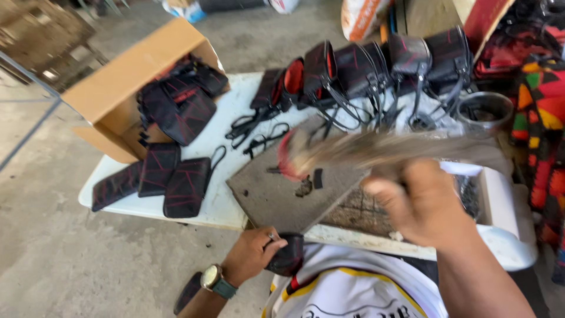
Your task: The person attaches a strap and metal hardware to small leather pouches at a workbench. They hold each pouch, position the strap end, punch holes with an awl-like tool, set rivets, and hammer the hardware closed, working through several pouches one at a time.
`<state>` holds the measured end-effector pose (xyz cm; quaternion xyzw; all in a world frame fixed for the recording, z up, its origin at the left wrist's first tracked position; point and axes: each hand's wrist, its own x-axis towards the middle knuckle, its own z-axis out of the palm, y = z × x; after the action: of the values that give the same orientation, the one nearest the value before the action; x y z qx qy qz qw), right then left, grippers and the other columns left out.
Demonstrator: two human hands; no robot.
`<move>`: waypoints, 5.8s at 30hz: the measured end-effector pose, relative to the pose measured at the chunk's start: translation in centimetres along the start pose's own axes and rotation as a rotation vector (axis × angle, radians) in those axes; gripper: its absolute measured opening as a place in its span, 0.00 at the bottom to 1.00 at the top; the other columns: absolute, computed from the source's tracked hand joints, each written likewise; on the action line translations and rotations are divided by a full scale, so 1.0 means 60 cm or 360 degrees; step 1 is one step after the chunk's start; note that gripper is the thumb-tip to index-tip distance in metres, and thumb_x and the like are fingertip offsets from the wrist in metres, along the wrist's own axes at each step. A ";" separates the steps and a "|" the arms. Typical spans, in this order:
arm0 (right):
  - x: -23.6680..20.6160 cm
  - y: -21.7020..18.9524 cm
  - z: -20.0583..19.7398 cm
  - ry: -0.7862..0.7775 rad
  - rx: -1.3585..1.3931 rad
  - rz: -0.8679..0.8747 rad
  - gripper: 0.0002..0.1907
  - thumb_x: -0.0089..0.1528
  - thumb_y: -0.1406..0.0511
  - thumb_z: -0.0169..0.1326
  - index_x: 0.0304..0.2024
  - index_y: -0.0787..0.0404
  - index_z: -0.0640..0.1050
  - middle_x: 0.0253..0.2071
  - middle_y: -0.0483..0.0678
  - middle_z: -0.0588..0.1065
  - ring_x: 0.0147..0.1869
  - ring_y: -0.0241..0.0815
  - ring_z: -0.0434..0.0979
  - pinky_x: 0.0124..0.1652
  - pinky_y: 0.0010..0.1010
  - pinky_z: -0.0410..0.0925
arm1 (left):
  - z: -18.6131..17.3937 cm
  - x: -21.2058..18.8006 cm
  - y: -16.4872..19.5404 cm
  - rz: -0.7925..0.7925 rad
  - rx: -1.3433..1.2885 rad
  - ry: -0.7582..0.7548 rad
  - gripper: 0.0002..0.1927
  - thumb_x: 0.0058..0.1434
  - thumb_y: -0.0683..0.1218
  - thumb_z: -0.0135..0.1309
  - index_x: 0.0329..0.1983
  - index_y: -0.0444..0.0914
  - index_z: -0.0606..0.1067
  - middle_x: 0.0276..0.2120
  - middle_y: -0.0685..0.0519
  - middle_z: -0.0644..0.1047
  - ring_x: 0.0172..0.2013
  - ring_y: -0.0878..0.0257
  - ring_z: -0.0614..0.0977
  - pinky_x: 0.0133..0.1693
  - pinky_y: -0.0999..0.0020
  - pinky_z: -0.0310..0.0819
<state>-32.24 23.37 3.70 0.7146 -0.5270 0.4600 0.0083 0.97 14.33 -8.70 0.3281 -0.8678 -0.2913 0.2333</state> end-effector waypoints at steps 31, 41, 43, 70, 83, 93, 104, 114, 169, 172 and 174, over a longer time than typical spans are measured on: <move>-0.102 0.016 0.231 -0.0649 -0.0009 -0.0168 0.27 0.52 0.53 0.65 0.47 0.62 0.80 0.42 0.52 0.73 0.44 0.53 0.73 0.43 0.44 0.68 | 0.023 -0.031 -0.019 -0.0074 -0.0142 0.0240 0.11 0.67 0.47 0.55 0.39 0.33 0.78 0.33 0.44 0.82 0.33 0.48 0.84 0.35 0.62 0.76; -0.125 -0.005 0.315 -0.0604 0.0227 0.0107 0.11 0.55 0.63 0.63 0.33 0.62 0.75 0.37 0.54 0.73 0.45 0.58 0.74 0.45 0.45 0.68 | 0.076 -0.042 -0.025 -0.0141 -0.0103 0.0649 0.12 0.69 0.48 0.54 0.38 0.33 0.77 0.31 0.48 0.83 0.31 0.54 0.85 0.34 0.64 0.77; -0.124 -0.004 0.318 -0.0614 0.0246 0.0135 0.12 0.55 0.64 0.63 0.33 0.63 0.74 0.37 0.54 0.73 0.46 0.58 0.74 0.45 0.46 0.68 | 0.080 -0.041 -0.026 -0.0169 -0.0116 0.0680 0.12 0.69 0.48 0.54 0.37 0.33 0.77 0.31 0.48 0.83 0.30 0.55 0.85 0.32 0.65 0.76; -0.121 -0.047 0.183 -0.1326 0.1331 0.0515 0.13 0.66 0.58 0.57 0.39 0.61 0.74 0.35 0.48 0.73 0.40 0.42 0.74 0.39 0.36 0.68 | -0.024 0.202 -0.076 -0.0733 0.1171 -0.0370 0.29 0.64 0.65 0.53 0.32 0.34 0.83 0.31 0.36 0.80 0.36 0.39 0.83 0.40 0.46 0.77; -0.063 0.015 0.075 -0.0081 0.1138 0.0492 0.14 0.72 0.60 0.55 0.40 0.61 0.66 0.37 0.43 0.62 0.40 0.34 0.62 0.40 0.27 0.64 | 0.049 0.155 0.180 0.0367 -0.0834 0.0663 0.26 0.70 0.50 0.58 0.61 0.30 0.64 0.55 0.43 0.75 0.53 0.58 0.77 0.58 0.64 0.72; -0.135 0.261 -0.020 -0.0164 -0.0891 0.0969 0.20 0.61 0.59 0.64 0.52 0.59 0.77 0.42 0.56 0.79 0.45 0.60 0.80 0.43 0.48 0.71 | 0.117 0.184 0.100 0.0251 -0.1551 0.0872 0.19 0.70 0.49 0.57 0.55 0.34 0.67 0.47 0.45 0.78 0.45 0.63 0.78 0.52 0.68 0.75; -0.034 0.362 -0.027 -0.0409 -0.0852 0.0750 0.07 0.67 0.61 0.57 0.42 0.53 0.84 0.46 0.51 0.82 0.46 0.52 0.83 0.51 0.42 0.75 | 0.091 0.183 0.138 0.0542 -0.0688 0.0713 0.16 0.70 0.43 0.57 0.55 0.34 0.66 0.53 0.41 0.79 0.50 0.57 0.81 0.56 0.63 0.74; 0.010 0.360 0.016 -0.0989 -0.1108 0.0957 0.15 0.65 0.54 0.55 0.47 0.53 0.84 0.47 0.56 0.81 0.52 0.60 0.80 0.51 0.49 0.72 | 0.086 0.173 0.123 0.0603 -0.0796 0.0520 0.15 0.69 0.41 0.56 0.55 0.35 0.67 0.56 0.41 0.78 0.51 0.55 0.80 0.56 0.63 0.74; 0.026 0.311 -0.027 -0.0634 -0.0987 0.0861 0.09 0.63 0.62 0.61 0.44 0.55 0.85 0.42 0.56 0.82 0.44 0.56 0.82 0.48 0.44 0.73 | 0.095 0.177 0.118 0.0559 -0.0686 0.0603 0.20 0.67 0.40 0.59 0.57 0.35 0.65 0.56 0.41 0.78 0.52 0.55 0.81 0.55 0.63 0.75; 0.026 0.362 -0.003 -0.0961 -0.1183 0.0919 0.15 0.58 0.55 0.60 0.45 0.49 0.85 0.46 0.55 0.80 0.51 0.60 0.78 0.49 0.49 0.72 | 0.093 0.174 0.118 0.0585 -0.0665 0.0608 0.21 0.66 0.39 0.60 0.57 0.35 0.66 0.56 0.42 0.78 0.52 0.55 0.81 0.56 0.64 0.75; 0.024 0.370 0.011 -0.0953 -0.1295 0.0784 0.15 0.59 0.55 0.59 0.44 0.54 0.84 0.47 0.57 0.80 0.51 0.60 0.79 0.48 0.48 0.72 | 0.095 0.172 0.117 0.0578 -0.0699 0.0569 0.21 0.65 0.39 0.61 0.57 0.35 0.66 0.56 0.41 0.78 0.52 0.55 0.81 0.56 0.64 0.75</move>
<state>-48.67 12.10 -6.19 0.6090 -0.7926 -0.0150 0.0256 -12.46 13.38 -5.99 0.1560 -0.7739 -0.3628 0.4951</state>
